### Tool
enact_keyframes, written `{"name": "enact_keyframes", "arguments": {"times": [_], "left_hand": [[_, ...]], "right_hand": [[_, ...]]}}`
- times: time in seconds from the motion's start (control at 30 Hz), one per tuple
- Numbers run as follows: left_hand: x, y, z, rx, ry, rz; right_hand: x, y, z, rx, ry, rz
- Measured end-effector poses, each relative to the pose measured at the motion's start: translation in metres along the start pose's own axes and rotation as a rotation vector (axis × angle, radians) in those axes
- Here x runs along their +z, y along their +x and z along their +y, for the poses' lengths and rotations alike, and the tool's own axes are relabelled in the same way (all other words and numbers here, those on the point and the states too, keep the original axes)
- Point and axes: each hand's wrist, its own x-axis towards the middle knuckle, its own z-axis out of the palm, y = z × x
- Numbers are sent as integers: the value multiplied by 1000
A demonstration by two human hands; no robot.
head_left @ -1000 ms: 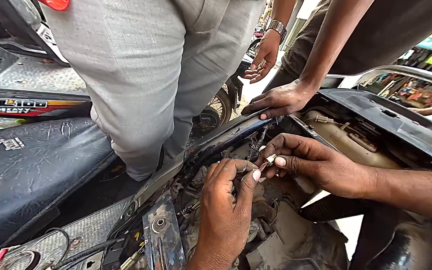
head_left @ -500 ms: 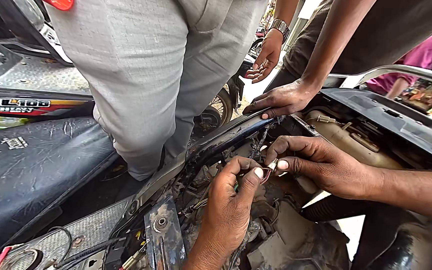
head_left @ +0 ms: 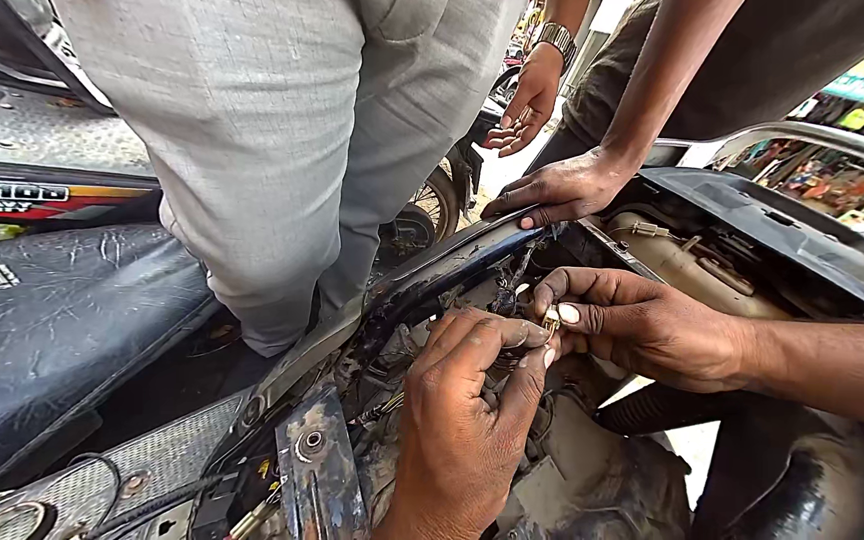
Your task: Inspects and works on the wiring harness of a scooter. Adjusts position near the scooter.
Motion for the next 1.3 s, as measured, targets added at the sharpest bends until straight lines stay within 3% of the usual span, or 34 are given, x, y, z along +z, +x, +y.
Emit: {"name": "enact_keyframes", "arguments": {"times": [0.23, 1.3], "left_hand": [[-1, -1, 2, -100, 50, -1], [4, -1, -4, -87, -76, 73]], "right_hand": [[0, 0, -1, 16, -19, 43], [-1, -2, 1, 112, 215, -102]]}}
